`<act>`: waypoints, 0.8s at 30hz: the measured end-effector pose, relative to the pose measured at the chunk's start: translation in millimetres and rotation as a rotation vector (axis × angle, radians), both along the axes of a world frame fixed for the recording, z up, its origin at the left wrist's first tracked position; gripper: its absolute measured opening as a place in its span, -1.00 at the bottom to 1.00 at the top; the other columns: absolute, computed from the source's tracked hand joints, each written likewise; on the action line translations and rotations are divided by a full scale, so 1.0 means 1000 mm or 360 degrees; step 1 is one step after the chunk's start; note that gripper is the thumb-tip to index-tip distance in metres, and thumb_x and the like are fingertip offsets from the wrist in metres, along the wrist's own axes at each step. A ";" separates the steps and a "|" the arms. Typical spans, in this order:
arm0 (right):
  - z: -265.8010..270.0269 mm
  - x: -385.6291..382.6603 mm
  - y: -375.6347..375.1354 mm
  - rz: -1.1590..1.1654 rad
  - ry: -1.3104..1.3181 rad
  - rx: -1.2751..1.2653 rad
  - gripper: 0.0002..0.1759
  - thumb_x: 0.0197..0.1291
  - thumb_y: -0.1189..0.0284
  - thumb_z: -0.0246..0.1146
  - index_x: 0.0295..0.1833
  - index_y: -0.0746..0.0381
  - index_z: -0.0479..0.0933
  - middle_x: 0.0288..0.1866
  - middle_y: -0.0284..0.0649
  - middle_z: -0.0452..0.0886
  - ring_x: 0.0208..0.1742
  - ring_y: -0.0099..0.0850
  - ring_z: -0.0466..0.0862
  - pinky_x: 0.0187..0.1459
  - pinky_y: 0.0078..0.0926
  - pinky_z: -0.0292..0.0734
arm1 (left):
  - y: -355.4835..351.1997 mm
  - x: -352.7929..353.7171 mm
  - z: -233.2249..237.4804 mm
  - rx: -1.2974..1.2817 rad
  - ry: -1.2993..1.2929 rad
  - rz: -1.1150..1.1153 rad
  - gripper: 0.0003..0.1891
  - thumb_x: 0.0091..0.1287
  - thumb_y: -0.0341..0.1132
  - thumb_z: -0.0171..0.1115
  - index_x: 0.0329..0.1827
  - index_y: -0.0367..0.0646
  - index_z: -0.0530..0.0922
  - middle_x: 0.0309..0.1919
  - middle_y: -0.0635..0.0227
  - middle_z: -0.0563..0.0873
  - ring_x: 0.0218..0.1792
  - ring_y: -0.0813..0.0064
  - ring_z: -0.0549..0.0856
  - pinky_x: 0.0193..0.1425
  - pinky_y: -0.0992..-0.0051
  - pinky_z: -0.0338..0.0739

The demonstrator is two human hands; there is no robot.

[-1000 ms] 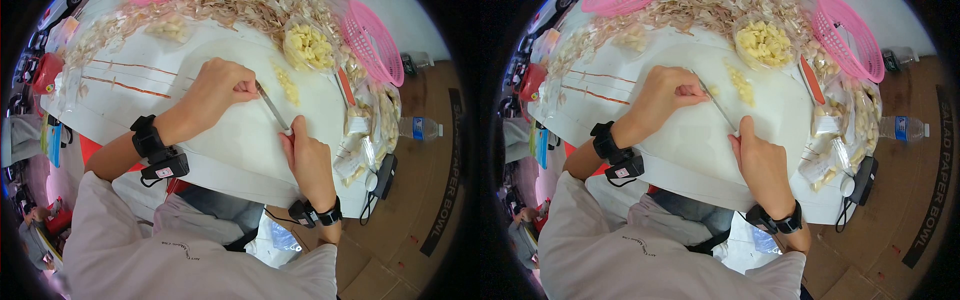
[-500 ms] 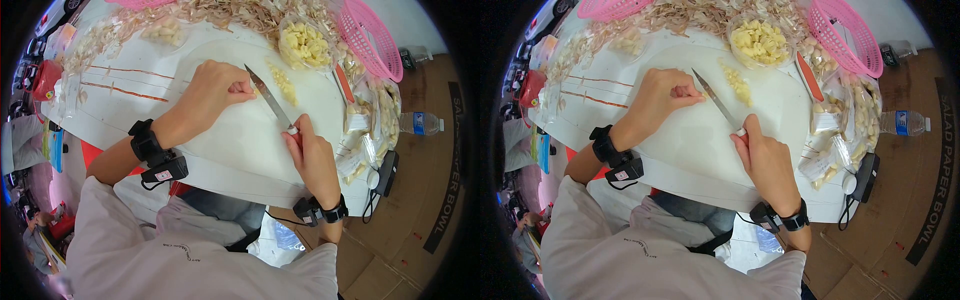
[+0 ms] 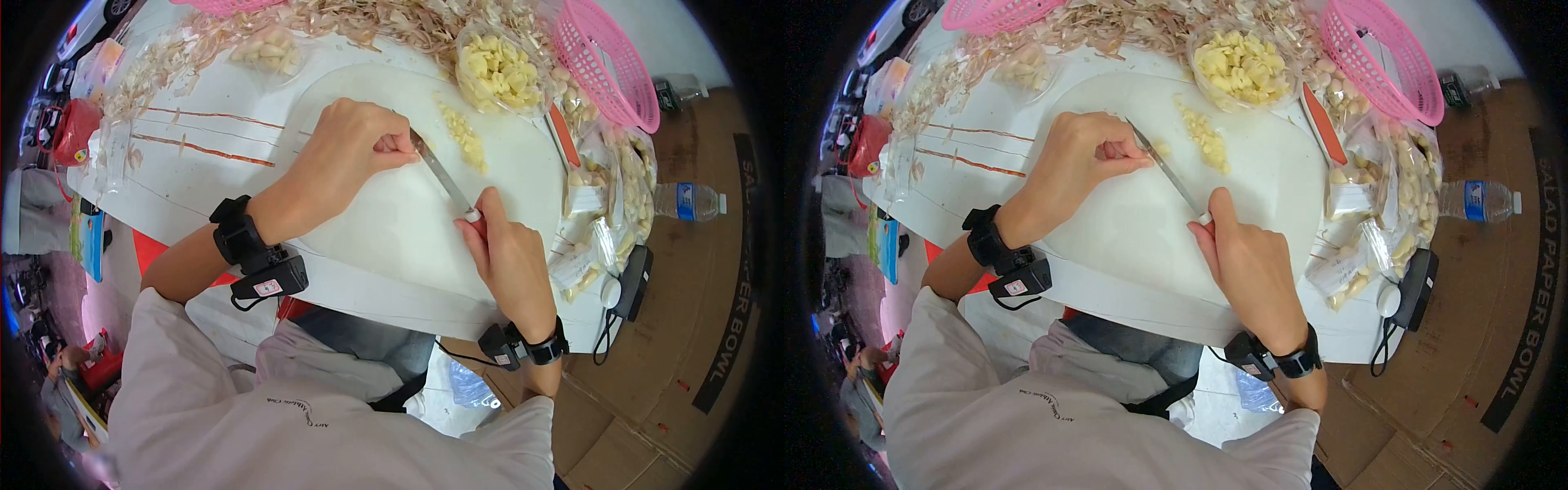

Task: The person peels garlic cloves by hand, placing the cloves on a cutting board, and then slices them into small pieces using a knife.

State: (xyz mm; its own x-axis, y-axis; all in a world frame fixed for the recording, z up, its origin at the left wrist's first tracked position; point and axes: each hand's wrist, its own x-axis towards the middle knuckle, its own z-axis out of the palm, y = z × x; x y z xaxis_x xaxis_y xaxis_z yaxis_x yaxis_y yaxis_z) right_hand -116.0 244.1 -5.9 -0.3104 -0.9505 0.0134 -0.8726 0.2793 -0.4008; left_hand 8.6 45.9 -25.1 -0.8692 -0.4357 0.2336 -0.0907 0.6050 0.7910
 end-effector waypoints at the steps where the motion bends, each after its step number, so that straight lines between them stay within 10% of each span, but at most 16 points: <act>1: 0.000 0.001 -0.001 0.0015 0.0046 -0.0002 -0.74 0.37 0.32 0.21 -0.12 0.23 0.29 -0.54 -0.18 0.63 -0.56 -0.16 0.64 -0.58 -0.23 0.46 | 0.000 0.000 -0.002 -0.0009 0.0006 -0.0001 -0.90 0.14 -0.50 0.43 -0.41 -0.34 0.65 -0.49 0.25 0.70 -0.51 0.54 0.63 -0.36 0.55 0.54; 24: -0.001 -0.002 0.001 -0.0043 -0.0053 -0.0018 -0.71 0.38 0.29 0.20 -0.12 0.27 0.29 -0.52 -0.16 0.65 -0.56 -0.13 0.65 -0.55 -0.21 0.49 | 0.000 0.000 0.001 -0.0064 -0.0039 0.0038 -0.84 0.15 -0.38 0.42 -0.42 -0.32 0.65 -0.49 0.12 0.70 -0.44 0.25 0.71 -0.30 0.42 0.57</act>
